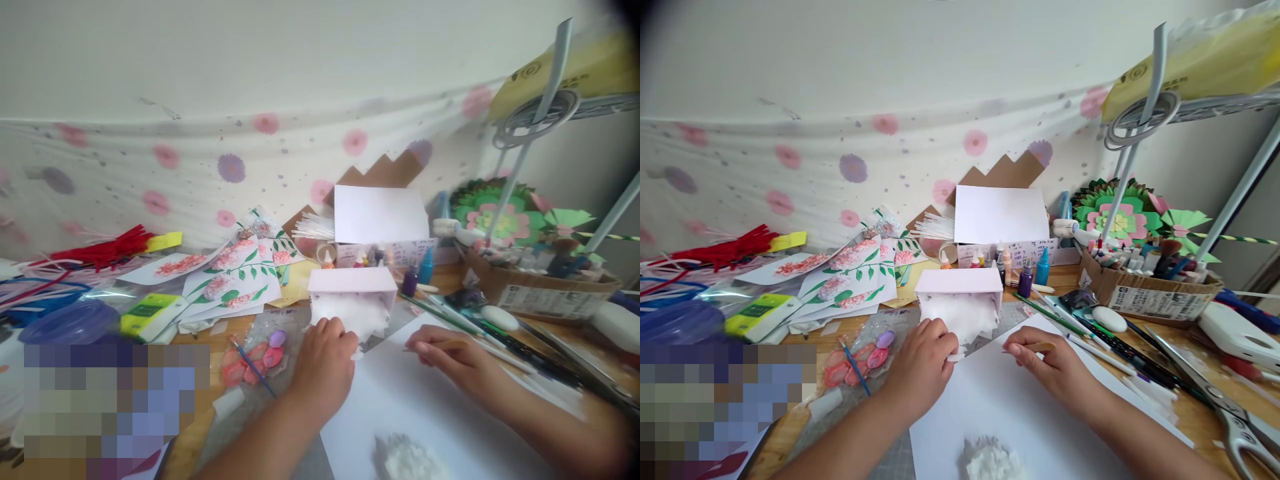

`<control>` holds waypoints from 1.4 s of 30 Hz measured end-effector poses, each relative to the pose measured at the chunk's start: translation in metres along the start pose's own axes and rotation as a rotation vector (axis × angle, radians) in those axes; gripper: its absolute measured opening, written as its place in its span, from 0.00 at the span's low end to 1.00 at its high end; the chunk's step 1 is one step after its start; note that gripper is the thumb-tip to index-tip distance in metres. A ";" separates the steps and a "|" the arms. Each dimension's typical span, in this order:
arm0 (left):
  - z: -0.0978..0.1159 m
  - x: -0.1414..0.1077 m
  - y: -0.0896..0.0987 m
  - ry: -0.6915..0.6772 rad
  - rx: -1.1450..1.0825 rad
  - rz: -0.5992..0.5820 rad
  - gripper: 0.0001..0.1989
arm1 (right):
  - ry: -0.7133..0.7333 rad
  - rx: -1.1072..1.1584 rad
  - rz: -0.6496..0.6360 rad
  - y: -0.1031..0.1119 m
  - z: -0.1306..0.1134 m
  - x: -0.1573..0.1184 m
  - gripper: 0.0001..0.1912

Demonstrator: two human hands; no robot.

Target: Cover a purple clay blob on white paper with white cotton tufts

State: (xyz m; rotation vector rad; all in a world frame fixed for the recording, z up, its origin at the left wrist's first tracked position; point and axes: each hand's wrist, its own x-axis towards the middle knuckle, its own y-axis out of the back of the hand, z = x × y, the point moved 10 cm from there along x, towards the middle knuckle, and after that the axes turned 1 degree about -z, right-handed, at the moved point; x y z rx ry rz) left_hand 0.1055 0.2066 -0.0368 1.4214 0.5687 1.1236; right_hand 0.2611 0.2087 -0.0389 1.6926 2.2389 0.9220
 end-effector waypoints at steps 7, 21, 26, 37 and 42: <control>0.001 -0.008 0.000 0.013 -0.121 -0.003 0.06 | -0.050 -0.006 0.055 0.003 0.017 -0.008 0.20; -0.010 -0.006 0.010 0.039 -0.088 0.044 0.04 | -0.106 -0.013 0.042 -0.008 0.026 -0.006 0.22; -0.011 -0.006 0.013 0.049 -0.143 0.090 0.05 | -0.108 -0.020 0.090 -0.001 0.013 -0.005 0.24; -0.032 -0.002 0.007 0.192 -0.610 0.059 0.05 | -0.118 0.028 0.099 0.000 0.013 -0.006 0.25; -0.041 0.000 -0.008 0.253 -0.676 -0.002 0.07 | -0.107 0.015 0.097 0.001 0.011 -0.007 0.24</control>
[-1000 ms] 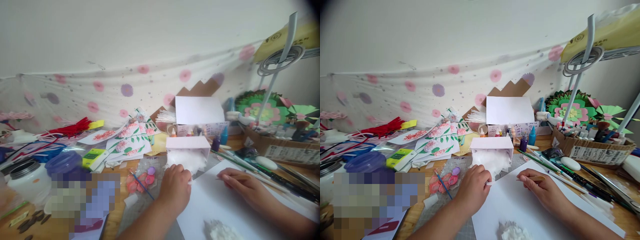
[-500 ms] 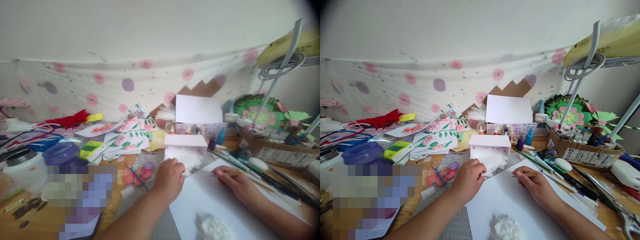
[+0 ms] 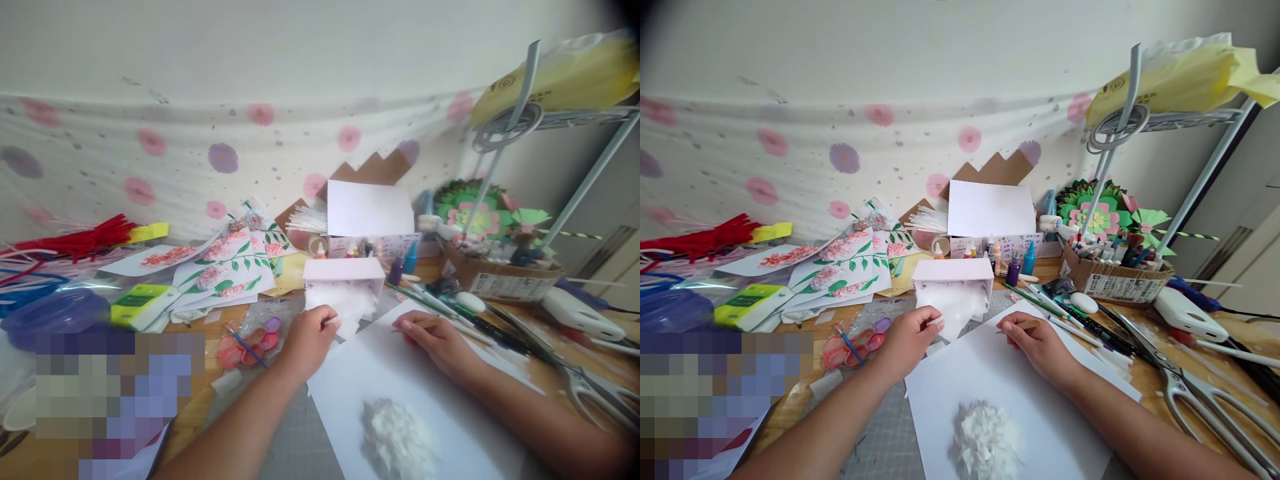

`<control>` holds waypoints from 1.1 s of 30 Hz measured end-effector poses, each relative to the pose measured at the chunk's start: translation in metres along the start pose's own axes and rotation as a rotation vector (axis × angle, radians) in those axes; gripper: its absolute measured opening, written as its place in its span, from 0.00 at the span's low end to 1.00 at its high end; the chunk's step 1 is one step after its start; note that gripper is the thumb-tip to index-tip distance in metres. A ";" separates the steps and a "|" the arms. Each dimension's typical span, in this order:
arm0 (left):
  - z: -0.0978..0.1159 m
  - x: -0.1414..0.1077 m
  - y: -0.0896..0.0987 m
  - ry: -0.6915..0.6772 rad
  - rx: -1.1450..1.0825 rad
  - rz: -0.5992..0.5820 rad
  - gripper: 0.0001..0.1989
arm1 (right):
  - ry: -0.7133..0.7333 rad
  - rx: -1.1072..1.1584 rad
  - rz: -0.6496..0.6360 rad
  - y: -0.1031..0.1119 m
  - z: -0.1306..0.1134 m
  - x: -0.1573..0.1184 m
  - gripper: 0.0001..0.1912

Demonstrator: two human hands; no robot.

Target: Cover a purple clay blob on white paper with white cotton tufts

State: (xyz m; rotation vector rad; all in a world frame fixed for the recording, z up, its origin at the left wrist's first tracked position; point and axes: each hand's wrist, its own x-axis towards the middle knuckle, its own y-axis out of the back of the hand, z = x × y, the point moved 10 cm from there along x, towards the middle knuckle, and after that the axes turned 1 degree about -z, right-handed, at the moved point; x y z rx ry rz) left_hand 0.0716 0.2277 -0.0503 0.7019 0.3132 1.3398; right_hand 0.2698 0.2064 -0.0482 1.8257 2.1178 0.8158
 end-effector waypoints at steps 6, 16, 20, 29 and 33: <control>-0.002 0.002 0.001 0.018 -0.032 0.012 0.06 | 0.013 -0.007 0.010 0.002 0.002 0.000 0.23; -0.010 0.005 0.003 -0.004 0.036 0.044 0.12 | -0.005 -0.004 -0.010 0.001 0.007 -0.001 0.23; -0.014 0.007 0.004 -0.008 0.111 0.052 0.14 | 0.005 -0.015 -0.012 0.000 0.005 -0.001 0.23; -0.007 0.008 0.012 -0.043 0.185 0.073 0.14 | 0.004 -0.009 -0.019 -0.001 0.007 0.000 0.24; 0.002 0.007 0.024 -0.082 0.230 0.159 0.11 | -0.002 0.023 -0.030 -0.002 0.007 -0.001 0.23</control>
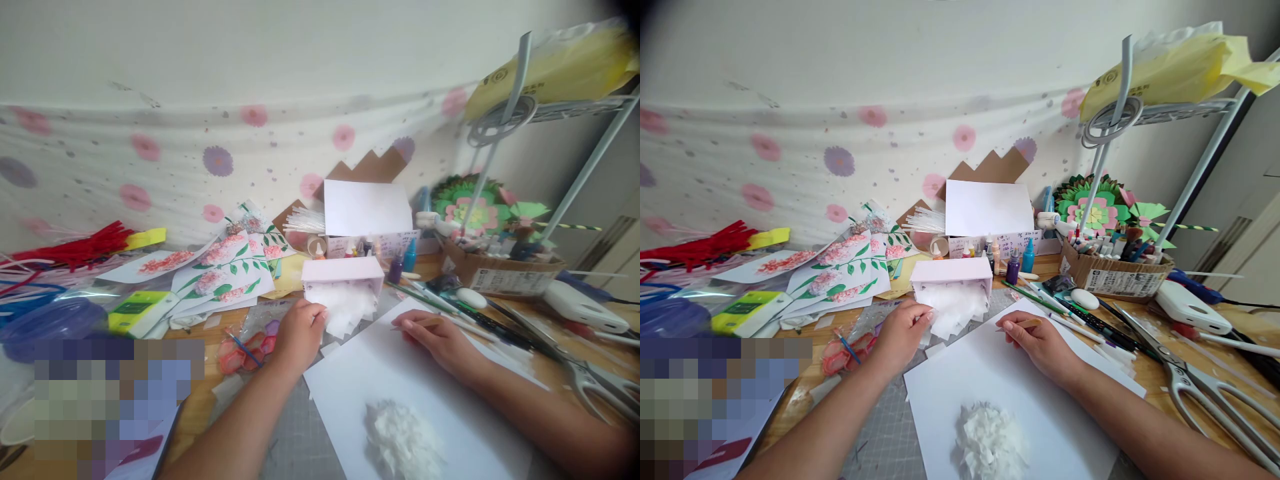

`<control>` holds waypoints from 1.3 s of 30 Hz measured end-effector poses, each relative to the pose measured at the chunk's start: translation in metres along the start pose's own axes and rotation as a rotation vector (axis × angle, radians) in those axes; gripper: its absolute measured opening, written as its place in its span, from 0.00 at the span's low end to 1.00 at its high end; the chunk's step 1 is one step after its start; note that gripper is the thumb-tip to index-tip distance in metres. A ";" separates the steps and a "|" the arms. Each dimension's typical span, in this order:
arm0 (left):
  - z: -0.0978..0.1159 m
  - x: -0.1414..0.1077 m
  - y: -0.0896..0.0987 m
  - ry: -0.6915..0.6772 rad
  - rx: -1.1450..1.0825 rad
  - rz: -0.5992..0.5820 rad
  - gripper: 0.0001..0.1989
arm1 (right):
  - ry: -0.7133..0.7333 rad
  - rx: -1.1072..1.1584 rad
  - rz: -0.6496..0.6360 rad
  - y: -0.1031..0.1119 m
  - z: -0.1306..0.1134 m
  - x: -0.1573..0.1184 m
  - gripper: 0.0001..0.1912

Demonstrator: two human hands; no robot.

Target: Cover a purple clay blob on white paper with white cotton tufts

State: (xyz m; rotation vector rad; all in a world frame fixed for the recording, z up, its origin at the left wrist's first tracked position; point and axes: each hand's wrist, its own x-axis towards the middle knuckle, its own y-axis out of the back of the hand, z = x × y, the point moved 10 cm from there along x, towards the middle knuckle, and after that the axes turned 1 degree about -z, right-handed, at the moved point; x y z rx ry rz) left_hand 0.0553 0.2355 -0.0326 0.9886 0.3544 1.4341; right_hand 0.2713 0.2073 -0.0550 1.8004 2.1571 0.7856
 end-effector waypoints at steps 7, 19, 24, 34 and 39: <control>-0.005 0.001 0.007 0.044 0.012 0.069 0.06 | 0.010 -0.001 -0.003 0.001 -0.004 -0.001 0.22; -0.010 0.001 0.006 0.098 0.065 0.044 0.08 | -0.006 -0.007 0.010 0.002 0.002 -0.002 0.24; 0.002 0.001 0.016 -0.007 0.023 0.129 0.07 | -0.003 -0.014 0.007 0.001 0.002 0.000 0.23; 0.009 -0.001 0.015 -0.067 -0.018 0.145 0.06 | -0.002 -0.031 0.015 0.002 0.002 0.000 0.22; 0.011 -0.001 0.010 -0.068 -0.039 0.104 0.06 | -0.001 -0.026 0.002 0.001 0.001 0.000 0.23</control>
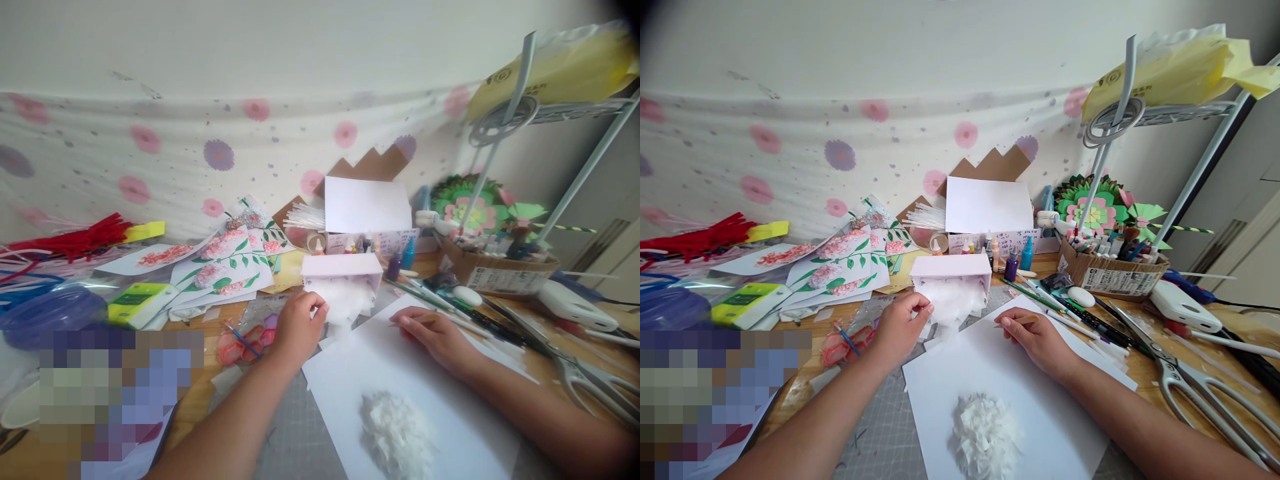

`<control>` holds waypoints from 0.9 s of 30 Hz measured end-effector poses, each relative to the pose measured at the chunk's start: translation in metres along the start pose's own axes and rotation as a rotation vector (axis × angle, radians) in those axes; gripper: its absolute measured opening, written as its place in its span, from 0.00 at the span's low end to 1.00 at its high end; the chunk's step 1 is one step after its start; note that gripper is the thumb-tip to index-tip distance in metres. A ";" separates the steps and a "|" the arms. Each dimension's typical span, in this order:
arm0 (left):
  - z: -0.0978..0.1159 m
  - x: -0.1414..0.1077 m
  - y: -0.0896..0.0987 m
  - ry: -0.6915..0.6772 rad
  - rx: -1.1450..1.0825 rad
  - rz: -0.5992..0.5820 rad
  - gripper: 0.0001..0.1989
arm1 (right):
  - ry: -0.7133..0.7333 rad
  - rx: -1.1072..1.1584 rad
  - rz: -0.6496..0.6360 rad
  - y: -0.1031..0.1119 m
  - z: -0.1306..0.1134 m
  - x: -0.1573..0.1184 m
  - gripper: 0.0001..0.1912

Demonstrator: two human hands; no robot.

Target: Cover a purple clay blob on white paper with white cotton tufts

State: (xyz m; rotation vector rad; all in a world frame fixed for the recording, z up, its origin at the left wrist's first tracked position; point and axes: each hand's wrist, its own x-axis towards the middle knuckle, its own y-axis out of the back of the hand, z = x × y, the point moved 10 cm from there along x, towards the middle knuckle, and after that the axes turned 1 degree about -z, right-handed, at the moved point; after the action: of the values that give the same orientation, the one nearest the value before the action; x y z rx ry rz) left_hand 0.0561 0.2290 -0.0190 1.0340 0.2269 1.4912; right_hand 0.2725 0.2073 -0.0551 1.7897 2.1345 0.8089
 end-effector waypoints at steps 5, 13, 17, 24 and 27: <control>0.000 -0.003 -0.004 0.014 0.007 -0.022 0.07 | 0.008 0.014 -0.009 -0.001 -0.001 0.000 0.24; -0.006 -0.007 -0.016 0.077 -0.018 -0.103 0.06 | 0.011 0.007 0.003 -0.001 0.001 0.001 0.25; -0.004 -0.009 -0.017 0.086 -0.029 -0.119 0.06 | 0.006 -0.002 0.020 0.000 -0.002 0.001 0.26; -0.004 -0.010 -0.017 0.101 -0.073 -0.132 0.07 | 0.000 -0.022 -0.004 -0.001 0.002 0.000 0.25; -0.007 -0.010 -0.021 0.125 -0.109 -0.150 0.07 | 0.002 -0.024 0.014 0.001 0.002 0.001 0.25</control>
State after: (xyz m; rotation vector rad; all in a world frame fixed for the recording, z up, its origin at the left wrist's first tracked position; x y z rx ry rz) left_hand 0.0642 0.2278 -0.0421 0.8199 0.3020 1.4174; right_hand 0.2738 0.2088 -0.0562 1.7945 2.1074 0.8365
